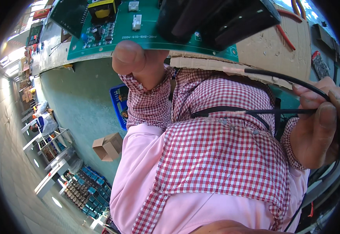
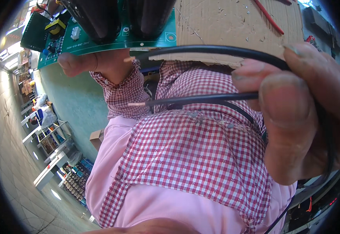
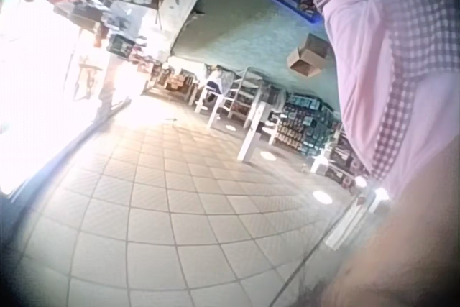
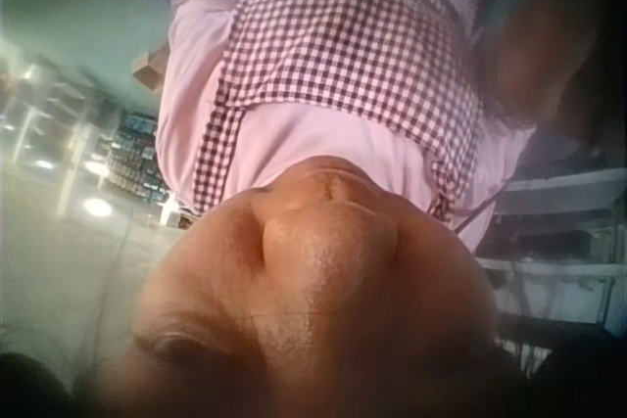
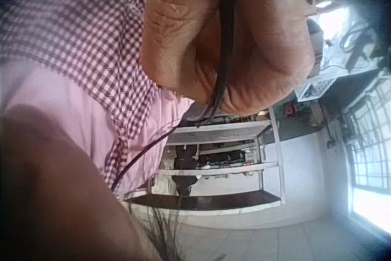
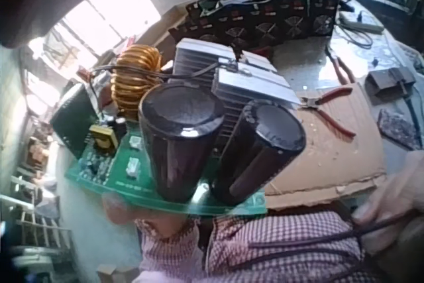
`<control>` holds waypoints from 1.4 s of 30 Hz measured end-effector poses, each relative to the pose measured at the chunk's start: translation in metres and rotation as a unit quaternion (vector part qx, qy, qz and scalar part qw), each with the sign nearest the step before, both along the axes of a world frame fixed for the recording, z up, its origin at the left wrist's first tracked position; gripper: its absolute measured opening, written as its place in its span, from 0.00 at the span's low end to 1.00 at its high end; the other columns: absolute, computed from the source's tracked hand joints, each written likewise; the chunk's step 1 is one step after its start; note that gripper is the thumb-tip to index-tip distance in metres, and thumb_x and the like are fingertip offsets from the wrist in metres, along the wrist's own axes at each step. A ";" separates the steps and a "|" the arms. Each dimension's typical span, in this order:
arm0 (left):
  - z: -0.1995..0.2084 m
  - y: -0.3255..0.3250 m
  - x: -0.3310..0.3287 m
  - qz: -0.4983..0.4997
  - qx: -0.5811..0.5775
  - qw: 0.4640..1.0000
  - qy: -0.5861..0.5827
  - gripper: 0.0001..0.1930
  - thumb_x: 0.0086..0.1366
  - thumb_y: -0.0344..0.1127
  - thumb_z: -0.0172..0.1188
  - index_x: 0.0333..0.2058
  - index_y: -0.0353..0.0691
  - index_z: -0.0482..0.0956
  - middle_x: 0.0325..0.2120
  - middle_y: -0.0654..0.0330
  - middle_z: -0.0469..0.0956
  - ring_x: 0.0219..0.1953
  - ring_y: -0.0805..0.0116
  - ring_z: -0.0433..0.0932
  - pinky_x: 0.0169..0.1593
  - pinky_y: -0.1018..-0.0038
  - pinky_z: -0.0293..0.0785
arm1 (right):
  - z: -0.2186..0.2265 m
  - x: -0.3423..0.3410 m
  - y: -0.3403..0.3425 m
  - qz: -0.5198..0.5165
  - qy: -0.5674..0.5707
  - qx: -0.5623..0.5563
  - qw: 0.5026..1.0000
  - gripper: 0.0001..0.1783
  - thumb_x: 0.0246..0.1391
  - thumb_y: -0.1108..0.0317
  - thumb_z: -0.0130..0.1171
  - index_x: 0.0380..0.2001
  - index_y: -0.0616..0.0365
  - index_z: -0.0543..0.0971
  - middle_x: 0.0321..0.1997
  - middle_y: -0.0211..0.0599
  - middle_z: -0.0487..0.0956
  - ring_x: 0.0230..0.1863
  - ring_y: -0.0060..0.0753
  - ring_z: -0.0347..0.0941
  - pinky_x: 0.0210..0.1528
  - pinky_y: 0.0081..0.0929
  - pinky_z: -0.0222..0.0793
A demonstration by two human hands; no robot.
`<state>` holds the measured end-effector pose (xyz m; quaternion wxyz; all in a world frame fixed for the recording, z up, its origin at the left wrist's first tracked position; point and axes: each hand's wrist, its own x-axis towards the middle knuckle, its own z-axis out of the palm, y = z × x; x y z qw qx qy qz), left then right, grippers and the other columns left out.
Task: Soldering electronic components and wires onto a printed circuit board.
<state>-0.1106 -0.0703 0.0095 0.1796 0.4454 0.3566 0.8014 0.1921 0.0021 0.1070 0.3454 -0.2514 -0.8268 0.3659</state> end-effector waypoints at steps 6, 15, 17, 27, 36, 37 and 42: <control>-0.012 -0.008 -0.010 0.342 -0.027 0.919 0.194 0.27 0.64 0.61 0.42 0.48 0.43 0.65 0.37 0.61 0.66 0.40 0.70 0.69 0.45 0.76 0.71 | 0.000 -0.009 -0.007 -0.002 0.087 0.017 0.996 0.11 0.59 0.70 0.50 0.39 0.64 0.79 0.32 0.47 0.80 0.33 0.40 0.79 0.38 0.35 0.78; -0.045 -0.031 -0.028 0.575 -0.123 0.708 0.391 0.19 0.68 0.53 0.40 0.43 0.44 0.66 0.29 0.62 0.66 0.32 0.73 0.70 0.37 0.82 0.74 | 0.017 -0.008 -0.011 0.100 -0.144 0.345 0.922 0.20 0.53 0.80 0.55 0.52 0.64 0.72 0.34 0.50 0.80 0.34 0.41 0.80 0.38 0.33 0.78; -0.057 -0.043 -0.025 0.518 -0.183 0.725 0.416 0.16 0.68 0.48 0.43 0.44 0.42 0.67 0.31 0.61 0.67 0.33 0.72 0.71 0.37 0.81 0.74 | 0.015 -0.013 -0.015 0.066 -0.145 0.368 0.916 0.23 0.53 0.80 0.55 0.54 0.63 0.71 0.34 0.50 0.80 0.34 0.40 0.80 0.37 0.33 0.78; -0.096 -0.075 -0.026 0.285 -0.344 0.788 0.425 0.10 0.64 0.30 0.54 0.43 0.36 0.70 0.36 0.60 0.74 0.34 0.71 0.75 0.36 0.78 0.74 | 0.013 -0.026 -0.020 0.047 -0.049 0.282 0.957 0.19 0.55 0.79 0.53 0.51 0.65 0.72 0.32 0.49 0.78 0.30 0.36 0.76 0.34 0.31 0.74; -0.080 -0.043 -0.031 0.127 -0.166 0.960 0.188 0.14 0.62 0.37 0.55 0.43 0.36 0.69 0.37 0.61 0.73 0.34 0.69 0.74 0.35 0.76 0.72 | 0.007 -0.029 -0.014 0.073 0.078 0.107 0.989 0.16 0.58 0.77 0.48 0.50 0.69 0.72 0.30 0.47 0.76 0.26 0.29 0.69 0.32 0.28 0.68; -0.070 -0.041 -0.025 0.066 -0.139 0.976 0.153 0.17 0.61 0.41 0.55 0.44 0.37 0.68 0.39 0.60 0.72 0.36 0.68 0.74 0.38 0.74 0.72 | 0.007 -0.021 -0.013 0.078 0.092 0.086 0.989 0.16 0.58 0.77 0.47 0.49 0.69 0.72 0.30 0.47 0.75 0.25 0.28 0.68 0.31 0.27 0.68; -0.027 -0.008 -0.016 -0.248 0.019 0.968 -0.028 0.32 0.58 0.58 0.52 0.54 0.41 0.63 0.50 0.58 0.69 0.47 0.62 0.72 0.49 0.67 0.69 | 0.004 0.013 0.004 0.091 0.164 -0.006 0.982 0.16 0.59 0.76 0.45 0.48 0.71 0.72 0.29 0.46 0.74 0.23 0.25 0.64 0.30 0.26 0.64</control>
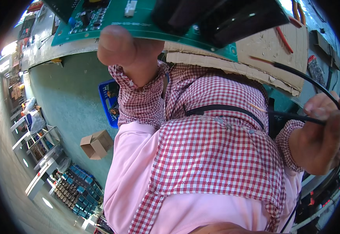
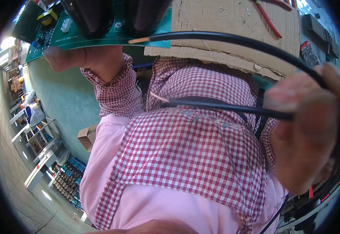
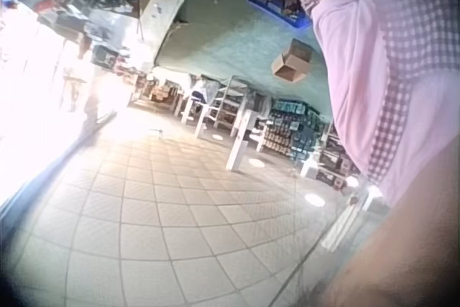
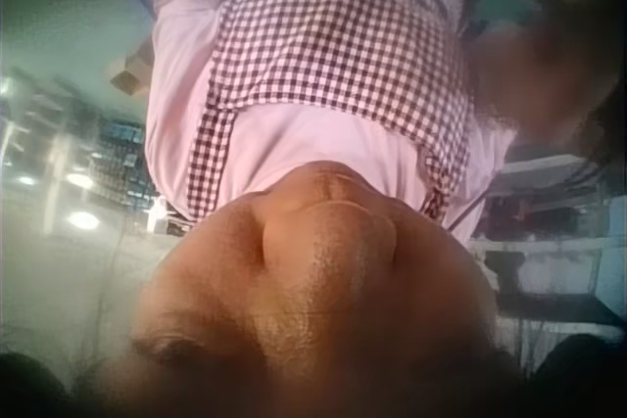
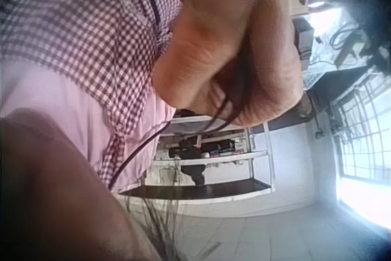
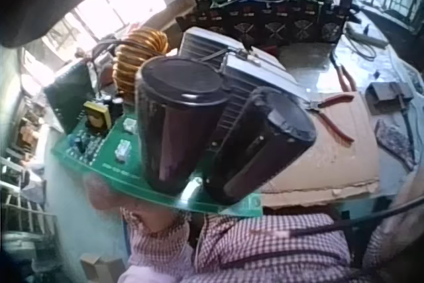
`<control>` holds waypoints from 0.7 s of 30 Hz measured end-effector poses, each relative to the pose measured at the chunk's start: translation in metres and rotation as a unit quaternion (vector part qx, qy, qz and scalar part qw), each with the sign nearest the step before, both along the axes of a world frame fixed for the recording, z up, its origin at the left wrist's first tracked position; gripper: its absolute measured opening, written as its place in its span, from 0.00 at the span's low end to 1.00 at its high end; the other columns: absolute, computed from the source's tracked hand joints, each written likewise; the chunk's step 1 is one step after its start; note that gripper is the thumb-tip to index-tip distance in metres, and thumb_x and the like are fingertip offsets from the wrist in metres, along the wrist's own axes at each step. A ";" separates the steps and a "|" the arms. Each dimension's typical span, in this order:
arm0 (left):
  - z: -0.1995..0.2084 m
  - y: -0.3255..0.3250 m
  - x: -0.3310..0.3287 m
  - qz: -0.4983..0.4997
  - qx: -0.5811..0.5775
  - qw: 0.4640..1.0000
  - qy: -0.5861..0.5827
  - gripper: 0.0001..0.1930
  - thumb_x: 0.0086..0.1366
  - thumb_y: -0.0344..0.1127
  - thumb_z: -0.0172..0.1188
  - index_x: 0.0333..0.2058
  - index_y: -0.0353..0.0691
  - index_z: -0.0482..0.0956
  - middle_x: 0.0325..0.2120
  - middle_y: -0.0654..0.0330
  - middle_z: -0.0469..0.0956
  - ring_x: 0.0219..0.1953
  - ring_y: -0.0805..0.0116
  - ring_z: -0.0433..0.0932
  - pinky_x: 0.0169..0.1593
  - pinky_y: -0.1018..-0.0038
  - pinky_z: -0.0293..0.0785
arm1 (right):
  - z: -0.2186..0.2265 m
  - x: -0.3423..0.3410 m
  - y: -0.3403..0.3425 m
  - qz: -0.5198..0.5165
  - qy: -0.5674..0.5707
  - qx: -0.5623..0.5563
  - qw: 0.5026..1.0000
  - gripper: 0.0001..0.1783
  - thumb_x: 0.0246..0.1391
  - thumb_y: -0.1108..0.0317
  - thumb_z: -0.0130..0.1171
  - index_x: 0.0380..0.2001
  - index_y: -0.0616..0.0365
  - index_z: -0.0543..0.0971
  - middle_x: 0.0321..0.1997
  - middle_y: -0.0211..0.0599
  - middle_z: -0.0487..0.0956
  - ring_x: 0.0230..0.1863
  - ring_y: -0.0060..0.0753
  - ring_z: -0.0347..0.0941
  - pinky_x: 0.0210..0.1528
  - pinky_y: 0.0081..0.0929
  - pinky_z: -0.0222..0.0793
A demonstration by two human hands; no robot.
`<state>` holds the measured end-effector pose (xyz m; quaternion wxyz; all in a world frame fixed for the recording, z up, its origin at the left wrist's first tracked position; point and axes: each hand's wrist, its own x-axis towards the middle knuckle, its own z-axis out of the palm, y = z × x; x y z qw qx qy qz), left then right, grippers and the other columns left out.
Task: Soldering electronic components and wires onto a printed circuit board.
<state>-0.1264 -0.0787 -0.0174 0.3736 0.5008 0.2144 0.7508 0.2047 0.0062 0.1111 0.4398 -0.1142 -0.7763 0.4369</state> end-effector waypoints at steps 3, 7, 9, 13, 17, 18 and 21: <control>0.024 0.025 0.010 -0.203 0.076 0.967 -0.130 0.41 0.57 0.69 0.50 0.59 0.43 0.60 0.57 0.57 0.66 0.54 0.59 0.70 0.56 0.63 0.68 | 0.001 0.001 0.010 0.027 0.012 -0.118 0.993 0.17 0.61 0.73 0.39 0.43 0.72 0.74 0.24 0.39 0.68 0.23 0.21 0.56 0.32 0.26 0.57; 0.023 0.026 0.007 -0.217 0.099 0.964 -0.119 0.49 0.47 0.77 0.51 0.56 0.41 0.67 0.55 0.58 0.70 0.58 0.52 0.67 0.59 0.49 0.64 | 0.002 0.010 0.018 -0.042 0.062 -0.151 0.986 0.15 0.60 0.72 0.43 0.33 0.72 0.77 0.21 0.36 0.64 0.23 0.20 0.56 0.32 0.26 0.57; 0.020 0.014 0.005 -0.178 0.044 0.968 -0.169 0.43 0.52 0.71 0.53 0.56 0.42 0.67 0.54 0.55 0.70 0.55 0.50 0.70 0.57 0.50 0.65 | 0.000 0.015 0.020 -0.065 0.030 -0.121 0.990 0.15 0.61 0.71 0.44 0.35 0.72 0.76 0.22 0.36 0.64 0.22 0.20 0.55 0.32 0.26 0.57; 0.013 0.012 -0.003 -0.152 0.056 0.972 -0.169 0.42 0.53 0.70 0.53 0.55 0.41 0.68 0.54 0.55 0.71 0.55 0.51 0.70 0.57 0.51 0.66 | -0.009 0.003 0.018 -0.142 -0.042 0.132 0.980 0.11 0.60 0.75 0.49 0.42 0.72 0.74 0.24 0.40 0.71 0.23 0.24 0.64 0.28 0.27 0.64; 0.003 -0.001 -0.014 -0.127 0.065 0.975 -0.173 0.41 0.54 0.70 0.53 0.55 0.41 0.68 0.53 0.56 0.71 0.54 0.52 0.70 0.56 0.52 0.66 | -0.008 -0.001 0.008 -0.131 -0.022 0.105 0.986 0.12 0.55 0.77 0.55 0.43 0.67 0.73 0.23 0.49 0.77 0.23 0.36 0.73 0.26 0.30 0.70; -0.003 0.002 -0.017 -0.122 0.066 0.975 -0.176 0.41 0.54 0.69 0.53 0.55 0.41 0.68 0.53 0.56 0.71 0.54 0.52 0.70 0.56 0.52 0.66 | -0.006 -0.002 0.007 -0.100 -0.031 0.117 0.988 0.13 0.54 0.76 0.56 0.44 0.68 0.73 0.22 0.49 0.77 0.22 0.35 0.73 0.25 0.28 0.70; -0.015 0.002 -0.023 -0.116 0.067 0.973 -0.186 0.40 0.54 0.69 0.52 0.54 0.41 0.68 0.52 0.56 0.71 0.53 0.52 0.70 0.56 0.53 0.66 | -0.005 -0.008 0.007 -0.075 -0.044 0.140 0.986 0.13 0.55 0.74 0.57 0.44 0.64 0.73 0.21 0.50 0.77 0.20 0.35 0.73 0.22 0.26 0.69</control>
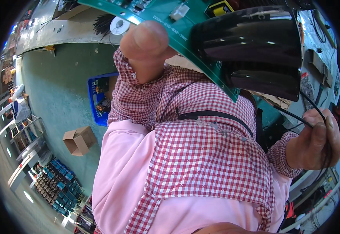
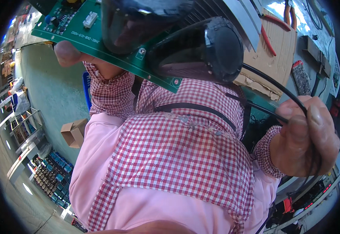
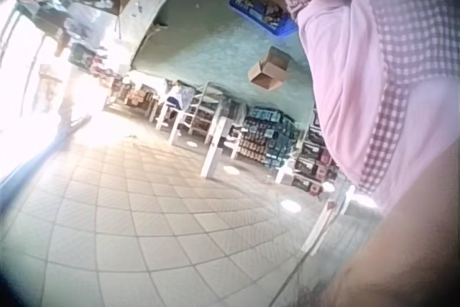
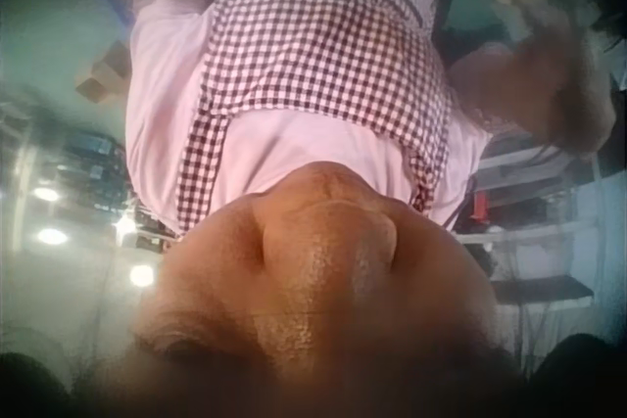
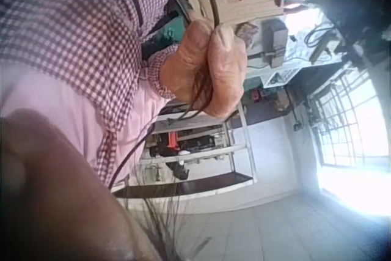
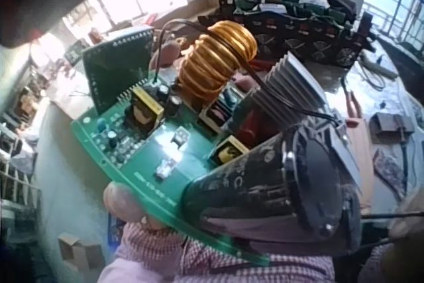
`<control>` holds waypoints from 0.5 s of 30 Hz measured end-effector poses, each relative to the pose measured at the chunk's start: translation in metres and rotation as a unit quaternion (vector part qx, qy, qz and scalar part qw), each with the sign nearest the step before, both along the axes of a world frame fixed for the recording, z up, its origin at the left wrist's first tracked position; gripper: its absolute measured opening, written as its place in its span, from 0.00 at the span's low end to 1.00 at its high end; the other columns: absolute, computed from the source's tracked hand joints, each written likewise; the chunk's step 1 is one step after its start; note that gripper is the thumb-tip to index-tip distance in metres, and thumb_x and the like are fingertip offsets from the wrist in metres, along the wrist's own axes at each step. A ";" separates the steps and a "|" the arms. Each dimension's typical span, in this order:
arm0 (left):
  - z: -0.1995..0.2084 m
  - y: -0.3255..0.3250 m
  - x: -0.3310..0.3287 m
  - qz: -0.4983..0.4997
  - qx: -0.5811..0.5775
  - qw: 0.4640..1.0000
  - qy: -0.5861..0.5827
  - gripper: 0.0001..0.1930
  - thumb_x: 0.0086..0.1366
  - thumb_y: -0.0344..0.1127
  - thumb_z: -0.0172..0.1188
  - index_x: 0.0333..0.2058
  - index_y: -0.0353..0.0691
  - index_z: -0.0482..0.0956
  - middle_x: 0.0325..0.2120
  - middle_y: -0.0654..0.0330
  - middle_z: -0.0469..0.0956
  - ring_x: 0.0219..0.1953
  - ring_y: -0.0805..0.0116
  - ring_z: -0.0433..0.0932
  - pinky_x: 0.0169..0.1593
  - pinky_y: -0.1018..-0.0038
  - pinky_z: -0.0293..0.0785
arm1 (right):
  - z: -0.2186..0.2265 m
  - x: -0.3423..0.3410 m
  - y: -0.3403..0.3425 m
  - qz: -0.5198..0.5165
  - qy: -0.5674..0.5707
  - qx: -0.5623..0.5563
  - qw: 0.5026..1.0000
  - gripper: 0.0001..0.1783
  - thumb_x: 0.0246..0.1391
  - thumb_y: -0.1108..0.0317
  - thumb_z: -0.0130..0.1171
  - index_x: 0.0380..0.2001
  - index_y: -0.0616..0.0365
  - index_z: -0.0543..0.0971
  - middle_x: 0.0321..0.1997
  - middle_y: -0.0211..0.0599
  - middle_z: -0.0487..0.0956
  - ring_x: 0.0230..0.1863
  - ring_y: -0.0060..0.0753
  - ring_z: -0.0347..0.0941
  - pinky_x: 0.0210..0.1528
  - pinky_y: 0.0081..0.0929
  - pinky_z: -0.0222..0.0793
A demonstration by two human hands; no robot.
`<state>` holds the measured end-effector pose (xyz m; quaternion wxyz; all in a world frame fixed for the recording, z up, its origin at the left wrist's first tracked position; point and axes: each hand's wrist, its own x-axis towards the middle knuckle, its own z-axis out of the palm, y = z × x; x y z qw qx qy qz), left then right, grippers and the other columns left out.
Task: Soldering electronic components and wires onto a printed circuit board.
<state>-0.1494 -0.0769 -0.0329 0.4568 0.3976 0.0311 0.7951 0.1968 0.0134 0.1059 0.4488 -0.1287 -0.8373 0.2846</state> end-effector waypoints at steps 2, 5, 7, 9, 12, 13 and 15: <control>0.000 -0.010 0.001 0.005 -0.003 1.000 -0.004 0.39 0.55 0.68 0.52 0.54 0.41 0.68 0.52 0.56 0.71 0.53 0.53 0.70 0.55 0.53 0.66 | 0.002 -0.002 0.001 0.022 -0.017 0.018 0.999 0.15 0.53 0.74 0.59 0.45 0.60 0.73 0.21 0.50 0.76 0.19 0.35 0.73 0.19 0.24 0.68; -0.006 -0.011 -0.001 0.006 -0.006 1.000 -0.011 0.39 0.55 0.68 0.52 0.54 0.41 0.68 0.52 0.56 0.71 0.52 0.54 0.70 0.55 0.54 0.67 | 0.003 -0.011 -0.004 0.043 0.003 -0.008 0.999 0.11 0.54 0.80 0.54 0.42 0.66 0.73 0.26 0.57 0.77 0.24 0.40 0.75 0.21 0.25 0.72; -0.013 -0.012 -0.009 0.006 -0.006 1.000 -0.015 0.38 0.55 0.67 0.52 0.54 0.41 0.68 0.51 0.56 0.72 0.52 0.54 0.70 0.55 0.54 0.67 | 0.004 -0.014 -0.010 0.036 -0.010 -0.022 0.999 0.12 0.54 0.80 0.55 0.43 0.66 0.73 0.25 0.57 0.77 0.23 0.40 0.75 0.20 0.24 0.72; -0.020 -0.007 -0.011 0.006 -0.007 1.000 -0.018 0.38 0.56 0.67 0.52 0.53 0.41 0.68 0.51 0.56 0.72 0.52 0.55 0.71 0.54 0.55 0.67 | 0.005 -0.013 -0.010 0.030 -0.022 -0.035 0.999 0.12 0.53 0.81 0.55 0.43 0.65 0.74 0.25 0.57 0.77 0.23 0.40 0.75 0.19 0.23 0.71; -0.020 -0.015 -0.003 0.005 -0.012 1.000 -0.021 0.37 0.56 0.66 0.52 0.53 0.40 0.69 0.50 0.56 0.72 0.51 0.55 0.71 0.54 0.56 0.67 | 0.010 -0.012 -0.002 0.093 -0.070 -0.009 0.993 0.14 0.53 0.80 0.56 0.45 0.63 0.73 0.24 0.55 0.77 0.22 0.38 0.75 0.20 0.22 0.71; -0.021 -0.014 0.002 0.004 -0.013 1.000 -0.022 0.37 0.56 0.66 0.52 0.53 0.40 0.69 0.50 0.56 0.72 0.51 0.55 0.71 0.54 0.56 0.67 | 0.011 -0.013 -0.001 0.105 -0.070 0.006 0.992 0.15 0.53 0.80 0.56 0.45 0.63 0.73 0.23 0.53 0.76 0.21 0.36 0.74 0.20 0.22 0.70; -0.024 -0.013 0.004 0.003 -0.016 1.000 -0.023 0.36 0.57 0.65 0.51 0.53 0.40 0.69 0.50 0.57 0.72 0.51 0.56 0.71 0.54 0.56 0.67 | 0.012 -0.011 -0.001 0.117 -0.072 0.021 0.990 0.16 0.53 0.81 0.55 0.46 0.62 0.73 0.21 0.52 0.76 0.20 0.35 0.74 0.20 0.22 0.70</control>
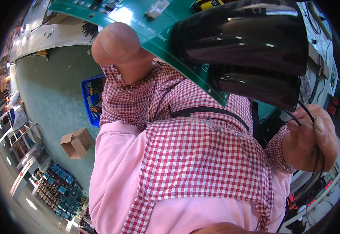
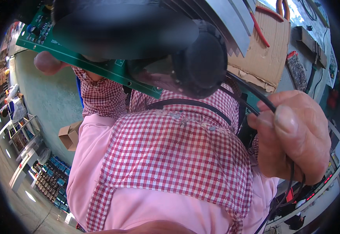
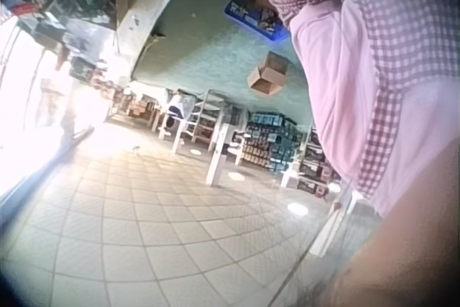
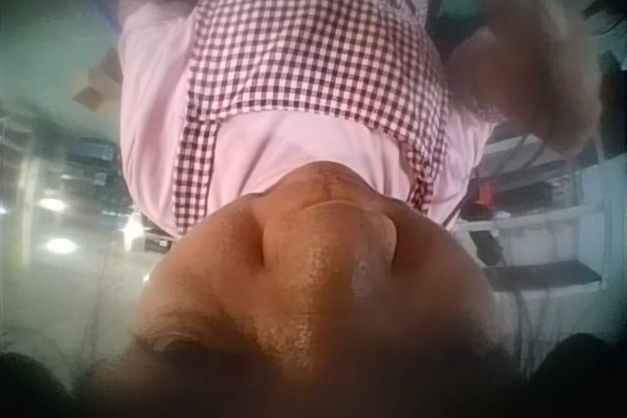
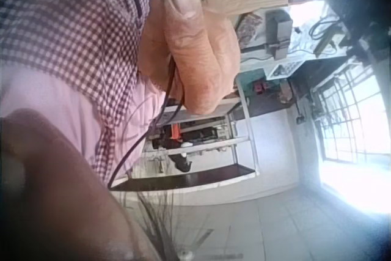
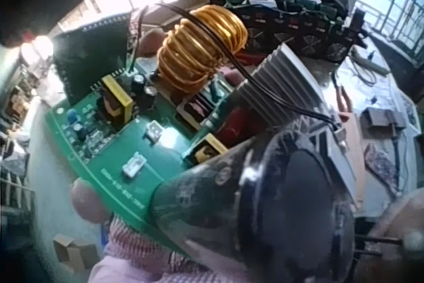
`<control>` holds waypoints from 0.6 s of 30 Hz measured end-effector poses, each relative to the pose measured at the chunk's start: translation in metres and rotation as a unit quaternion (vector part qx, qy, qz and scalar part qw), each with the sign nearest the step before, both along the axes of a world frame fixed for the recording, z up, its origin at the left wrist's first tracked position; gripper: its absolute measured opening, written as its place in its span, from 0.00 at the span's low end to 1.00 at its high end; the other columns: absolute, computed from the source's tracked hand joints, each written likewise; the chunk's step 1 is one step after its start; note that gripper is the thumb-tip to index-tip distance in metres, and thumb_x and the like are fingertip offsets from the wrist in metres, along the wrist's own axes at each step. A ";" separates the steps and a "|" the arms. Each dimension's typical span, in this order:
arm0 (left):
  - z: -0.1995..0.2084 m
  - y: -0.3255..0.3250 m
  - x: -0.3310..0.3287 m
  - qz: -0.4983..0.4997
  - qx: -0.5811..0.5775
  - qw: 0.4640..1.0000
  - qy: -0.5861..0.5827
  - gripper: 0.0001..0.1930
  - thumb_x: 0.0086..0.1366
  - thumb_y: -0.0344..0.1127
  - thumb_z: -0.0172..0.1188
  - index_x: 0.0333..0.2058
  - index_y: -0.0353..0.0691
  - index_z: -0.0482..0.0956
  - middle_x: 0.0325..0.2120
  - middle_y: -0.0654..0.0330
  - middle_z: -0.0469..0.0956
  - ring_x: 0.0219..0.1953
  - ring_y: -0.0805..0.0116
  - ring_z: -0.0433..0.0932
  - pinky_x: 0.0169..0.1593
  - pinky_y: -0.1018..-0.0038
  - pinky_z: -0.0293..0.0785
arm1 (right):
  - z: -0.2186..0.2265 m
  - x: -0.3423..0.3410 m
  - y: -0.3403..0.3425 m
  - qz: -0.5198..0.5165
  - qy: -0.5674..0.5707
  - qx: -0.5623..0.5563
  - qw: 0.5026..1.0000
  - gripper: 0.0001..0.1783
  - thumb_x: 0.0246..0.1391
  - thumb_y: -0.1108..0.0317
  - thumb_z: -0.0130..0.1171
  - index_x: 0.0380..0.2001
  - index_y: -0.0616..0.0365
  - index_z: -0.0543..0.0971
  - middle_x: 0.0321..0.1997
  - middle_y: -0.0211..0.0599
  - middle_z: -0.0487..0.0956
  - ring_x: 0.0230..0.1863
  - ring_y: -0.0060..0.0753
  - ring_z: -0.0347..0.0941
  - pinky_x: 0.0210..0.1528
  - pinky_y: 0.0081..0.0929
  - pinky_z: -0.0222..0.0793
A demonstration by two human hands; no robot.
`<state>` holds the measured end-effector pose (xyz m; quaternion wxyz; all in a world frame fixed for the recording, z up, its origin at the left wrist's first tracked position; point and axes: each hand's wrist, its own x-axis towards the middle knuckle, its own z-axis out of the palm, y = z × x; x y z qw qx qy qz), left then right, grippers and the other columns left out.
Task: Soldering electronic components and wires onto a printed circuit board.
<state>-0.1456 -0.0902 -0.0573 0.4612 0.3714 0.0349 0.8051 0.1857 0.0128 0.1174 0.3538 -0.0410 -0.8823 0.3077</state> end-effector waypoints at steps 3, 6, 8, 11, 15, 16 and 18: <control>-0.008 0.003 0.001 0.002 -0.006 1.000 -0.002 0.35 0.57 0.65 0.51 0.52 0.40 0.69 0.49 0.57 0.72 0.50 0.57 0.71 0.53 0.57 0.67 | 0.005 0.007 0.000 -0.002 -0.004 -0.041 0.999 0.15 0.53 0.81 0.55 0.46 0.62 0.73 0.18 0.46 0.74 0.19 0.32 0.72 0.20 0.23 0.68; -0.013 0.002 -0.002 -0.004 -0.008 1.000 -0.005 0.35 0.58 0.64 0.51 0.52 0.40 0.69 0.49 0.57 0.72 0.49 0.57 0.71 0.53 0.58 0.68 | 0.012 0.018 0.008 0.043 -0.109 -0.022 0.993 0.26 0.47 0.82 0.59 0.51 0.56 0.67 0.18 0.36 0.73 0.18 0.30 0.71 0.22 0.25 0.69; -0.011 -0.006 0.003 -0.005 -0.009 1.000 -0.005 0.34 0.58 0.64 0.51 0.52 0.40 0.69 0.49 0.57 0.73 0.49 0.58 0.71 0.52 0.58 0.68 | 0.007 0.020 0.003 0.020 -0.046 -0.100 0.994 0.26 0.47 0.83 0.58 0.51 0.55 0.67 0.17 0.35 0.72 0.18 0.29 0.69 0.21 0.24 0.68; -0.010 -0.007 -0.001 0.000 -0.011 1.000 -0.004 0.34 0.58 0.63 0.51 0.51 0.40 0.69 0.48 0.57 0.73 0.49 0.58 0.71 0.52 0.59 0.68 | 0.000 0.030 0.009 0.023 0.006 -0.139 0.990 0.19 0.52 0.78 0.55 0.49 0.59 0.69 0.15 0.34 0.70 0.17 0.28 0.66 0.20 0.26 0.67; -0.016 -0.008 0.000 0.005 -0.007 1.000 -0.004 0.33 0.59 0.62 0.50 0.51 0.39 0.70 0.47 0.57 0.73 0.48 0.59 0.71 0.51 0.60 0.68 | -0.005 0.042 0.015 0.001 0.042 -0.155 0.987 0.17 0.62 0.68 0.45 0.47 0.71 0.70 0.19 0.39 0.72 0.19 0.28 0.66 0.25 0.28 0.68; -0.020 -0.004 -0.008 0.010 -0.008 1.000 -0.003 0.32 0.59 0.62 0.50 0.51 0.39 0.70 0.47 0.57 0.73 0.48 0.60 0.71 0.51 0.60 0.68 | -0.006 0.045 0.014 0.005 0.042 -0.156 0.987 0.17 0.62 0.68 0.45 0.47 0.71 0.70 0.19 0.39 0.72 0.19 0.28 0.66 0.25 0.28 0.68; -0.028 -0.003 -0.015 0.019 -0.010 1.000 -0.003 0.32 0.60 0.62 0.50 0.50 0.39 0.70 0.47 0.57 0.73 0.47 0.60 0.72 0.51 0.61 0.69 | -0.007 0.051 0.007 -0.140 0.031 -0.116 0.983 0.19 0.63 0.66 0.44 0.48 0.72 0.70 0.22 0.43 0.73 0.22 0.30 0.68 0.29 0.29 0.70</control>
